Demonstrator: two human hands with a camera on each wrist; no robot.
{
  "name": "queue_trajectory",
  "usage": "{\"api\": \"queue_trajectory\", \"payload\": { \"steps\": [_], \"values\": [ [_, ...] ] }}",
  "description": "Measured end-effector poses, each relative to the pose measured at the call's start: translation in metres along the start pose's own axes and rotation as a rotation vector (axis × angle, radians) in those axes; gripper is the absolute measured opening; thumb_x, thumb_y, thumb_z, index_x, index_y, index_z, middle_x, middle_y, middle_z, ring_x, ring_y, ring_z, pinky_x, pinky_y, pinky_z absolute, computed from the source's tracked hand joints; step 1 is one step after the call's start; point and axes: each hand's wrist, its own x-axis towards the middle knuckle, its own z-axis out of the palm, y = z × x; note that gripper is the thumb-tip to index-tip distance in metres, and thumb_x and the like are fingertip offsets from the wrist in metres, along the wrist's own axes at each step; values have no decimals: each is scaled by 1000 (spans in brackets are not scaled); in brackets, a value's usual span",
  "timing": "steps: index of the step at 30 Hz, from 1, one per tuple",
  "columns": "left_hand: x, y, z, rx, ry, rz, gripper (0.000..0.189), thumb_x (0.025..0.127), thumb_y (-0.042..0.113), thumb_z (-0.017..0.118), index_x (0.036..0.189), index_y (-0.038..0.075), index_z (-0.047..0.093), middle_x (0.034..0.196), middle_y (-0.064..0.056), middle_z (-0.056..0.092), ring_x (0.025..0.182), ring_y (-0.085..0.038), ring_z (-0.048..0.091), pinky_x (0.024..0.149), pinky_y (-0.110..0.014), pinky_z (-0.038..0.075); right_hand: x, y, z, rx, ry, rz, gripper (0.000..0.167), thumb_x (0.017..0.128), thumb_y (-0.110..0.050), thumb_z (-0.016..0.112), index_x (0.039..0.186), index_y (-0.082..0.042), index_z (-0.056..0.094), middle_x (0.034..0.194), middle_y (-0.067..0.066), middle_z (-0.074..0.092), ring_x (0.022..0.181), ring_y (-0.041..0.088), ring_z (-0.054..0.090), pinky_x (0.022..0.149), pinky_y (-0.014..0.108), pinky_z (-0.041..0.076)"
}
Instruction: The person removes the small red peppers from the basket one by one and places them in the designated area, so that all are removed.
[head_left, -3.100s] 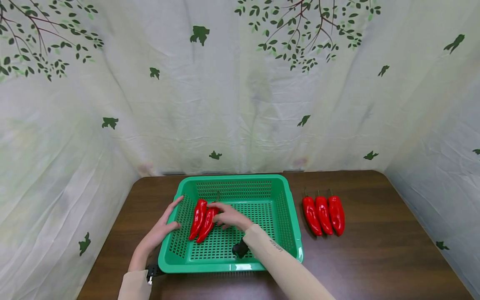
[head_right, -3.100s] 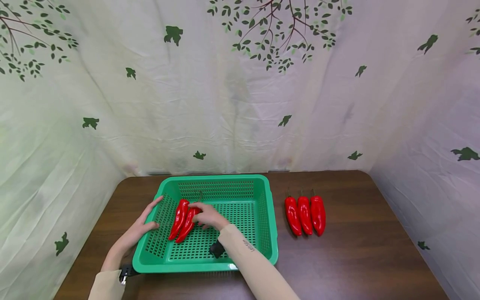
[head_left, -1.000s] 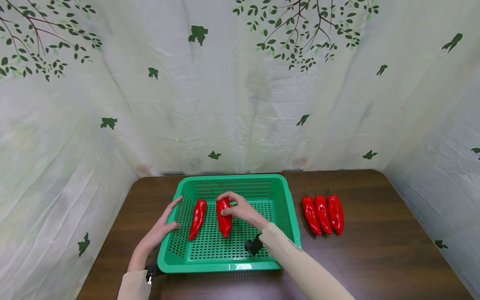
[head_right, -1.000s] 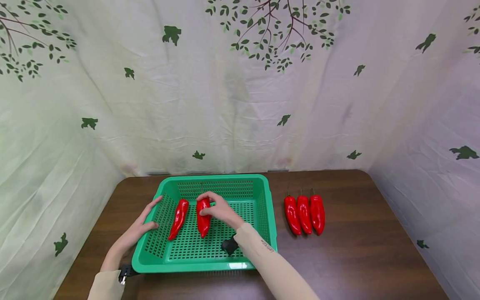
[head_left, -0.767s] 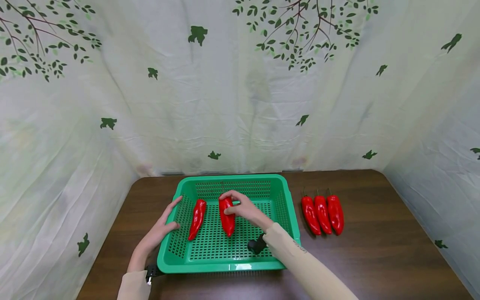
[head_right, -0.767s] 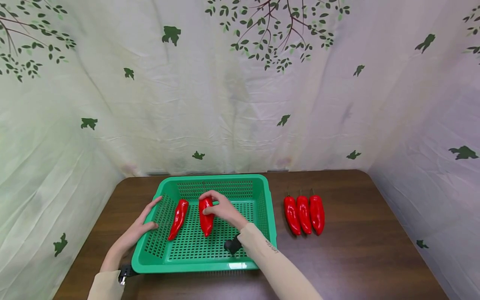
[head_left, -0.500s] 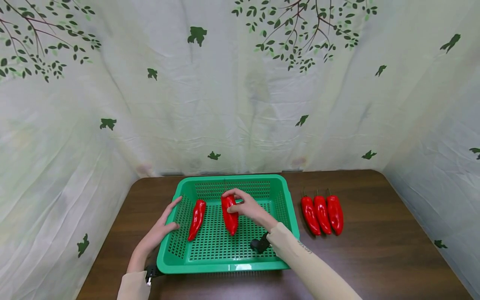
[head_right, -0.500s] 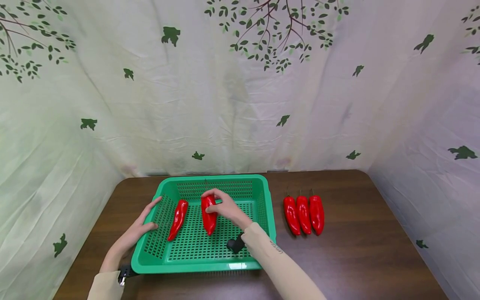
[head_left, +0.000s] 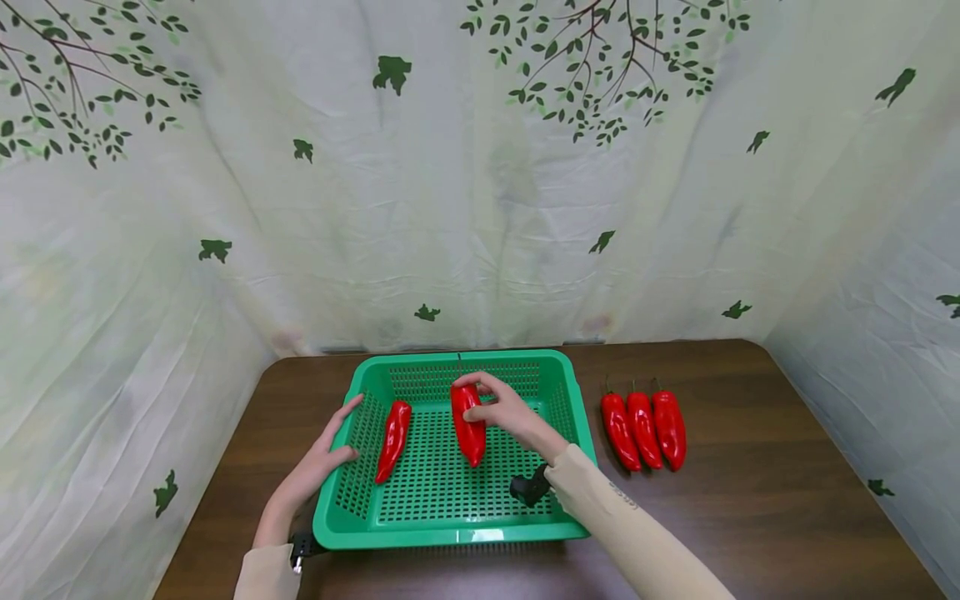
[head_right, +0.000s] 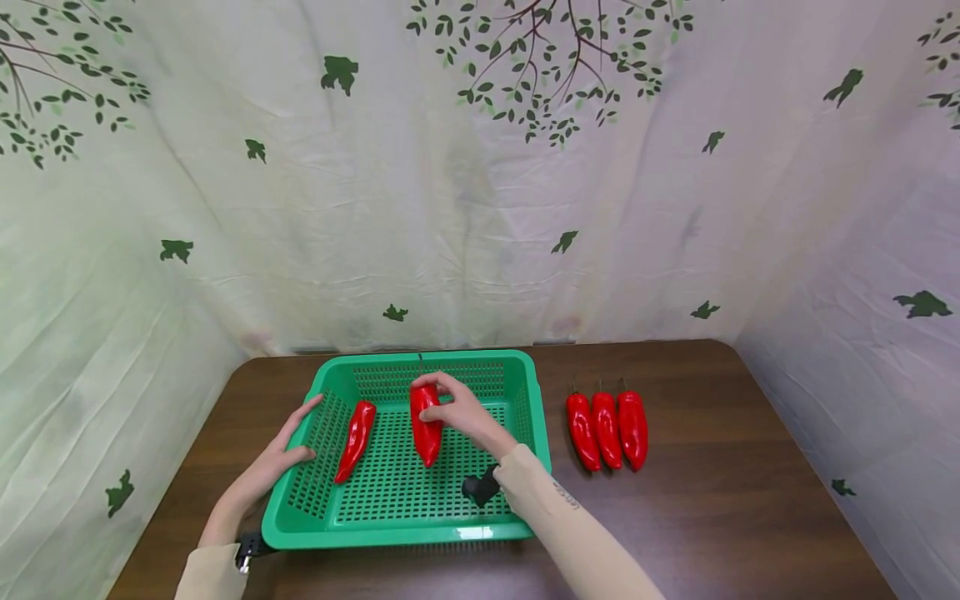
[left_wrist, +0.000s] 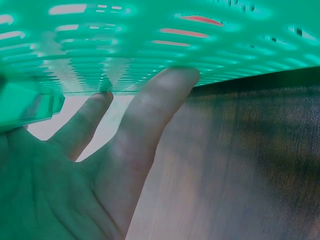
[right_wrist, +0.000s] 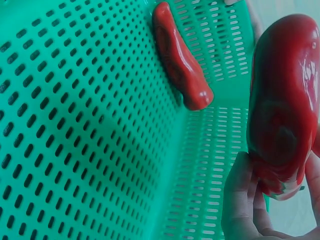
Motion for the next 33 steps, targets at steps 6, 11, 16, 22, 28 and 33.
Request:
{"api": "queue_trajectory", "payload": {
  "steps": [6,11,16,22,28,33],
  "values": [
    [-1,-1,1,-6,-1,3,76,88,3,45,153,25,14,155,-18,4,130,-54,24,81,-52,51,-5,-4,-6,6,-6,-15,42,87,-6,62,128,-11,55,124,15,49,106,32,52,78,45,53],
    [-1,-3,0,-1,-3,-2,76,87,3,44,153,25,14,155,-18,3,130,-54,23,82,-52,50,-10,-7,-12,5,-12,-15,43,87,-7,61,129,-12,55,125,15,49,107,32,51,79,44,53],
    [0,-3,0,-3,-1,-21,75,88,3,43,153,28,14,155,-16,3,131,-53,23,83,-51,51,-13,-8,-17,-6,-8,-18,44,86,-8,62,129,-12,54,127,14,50,110,32,49,81,46,52],
    [0,-1,0,-7,-3,-27,76,88,4,43,153,27,13,155,-18,4,129,-54,25,81,-50,52,-17,-9,-24,-2,-12,-25,45,87,-8,62,131,-10,53,127,16,49,108,32,51,79,43,53],
    [0,-1,0,-8,-5,-11,76,87,4,44,153,25,14,155,-18,4,129,-54,24,81,-51,51,-20,-12,-31,-17,10,-31,45,85,-8,64,129,-11,53,125,15,49,107,32,52,79,44,53],
    [2,-1,0,-21,0,-24,76,87,4,43,153,29,14,155,-16,5,130,-53,25,81,-50,52,-24,-13,-39,-15,19,-33,45,85,-6,63,129,-11,53,125,15,50,108,33,51,80,45,52]
  ]
}}
